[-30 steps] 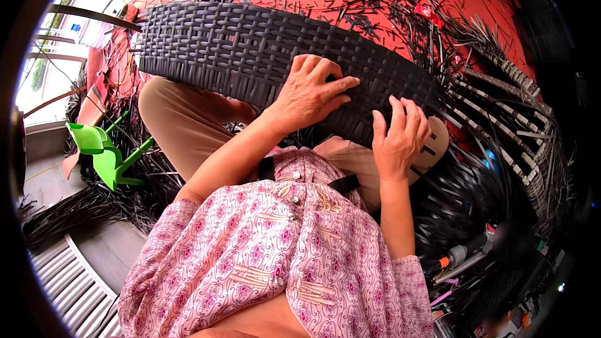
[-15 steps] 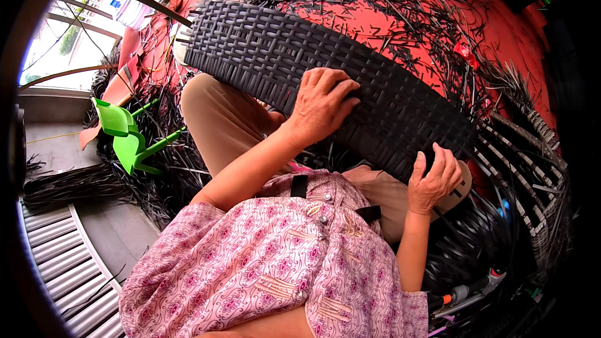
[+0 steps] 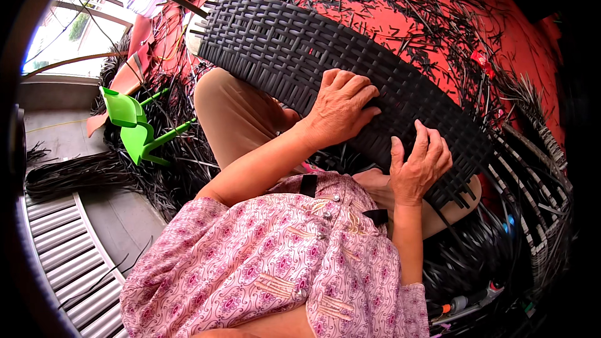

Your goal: The person sits cross-legged on the floor and weaves a black mat by hand. They interlace thin black plastic strips into a woven pattern, periodically adjusting the mat's position and pulling the strips tight to maintain tension.

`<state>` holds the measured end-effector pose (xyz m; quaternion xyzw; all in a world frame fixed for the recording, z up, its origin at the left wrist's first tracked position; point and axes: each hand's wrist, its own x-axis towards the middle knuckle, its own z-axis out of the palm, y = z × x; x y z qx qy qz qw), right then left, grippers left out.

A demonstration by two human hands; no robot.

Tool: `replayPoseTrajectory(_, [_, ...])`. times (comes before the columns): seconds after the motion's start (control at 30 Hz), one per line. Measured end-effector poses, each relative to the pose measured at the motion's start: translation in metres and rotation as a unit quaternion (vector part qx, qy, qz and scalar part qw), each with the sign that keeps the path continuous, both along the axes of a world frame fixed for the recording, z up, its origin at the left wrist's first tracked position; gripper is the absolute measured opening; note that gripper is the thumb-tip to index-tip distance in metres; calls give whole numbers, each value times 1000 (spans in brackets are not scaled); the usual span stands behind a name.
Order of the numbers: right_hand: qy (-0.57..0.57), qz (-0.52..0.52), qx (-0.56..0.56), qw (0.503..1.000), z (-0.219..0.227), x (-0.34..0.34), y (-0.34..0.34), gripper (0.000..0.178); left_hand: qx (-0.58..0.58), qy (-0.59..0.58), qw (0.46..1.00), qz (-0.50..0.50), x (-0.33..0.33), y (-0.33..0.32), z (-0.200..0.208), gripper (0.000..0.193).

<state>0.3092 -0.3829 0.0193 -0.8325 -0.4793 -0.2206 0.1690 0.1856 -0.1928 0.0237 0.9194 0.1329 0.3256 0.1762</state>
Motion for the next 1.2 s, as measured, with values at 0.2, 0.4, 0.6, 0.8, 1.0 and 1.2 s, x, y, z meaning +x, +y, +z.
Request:
replayPoseTrajectory(0.2, [-6, -19, -7, 1000, -3, 0, 2, 49, 44, -2, 994, 105, -35, 47, 6, 32])
replayPoseTrajectory(0.4, [-8, -29, -5, 1000, -2, -2, 4, 47, 68, -1, 993, 100, -41, 56, -4, 35])
replayPoseTrajectory(0.6, [-9, -19, 9, 1000, -4, 0, 0, 46, 51, -3, 993, 106, -45, 52, -4, 35])
replayPoseTrajectory(0.8, [-9, -25, 9, 1000, -3, 0, 3, 48, 29, -30, 990, 133, -71, 91, 4, 31])
replayPoseTrajectory(1.0, [-16, -29, 22, 999, -4, -2, 3, 49, 67, 74, 987, 125, -91, 120, 14, 28])
replayPoseTrajectory(1.2, [-16, -37, 7, 999, -5, -1, 2, 49, 53, 69, 986, 143, -96, 117, 6, 30])
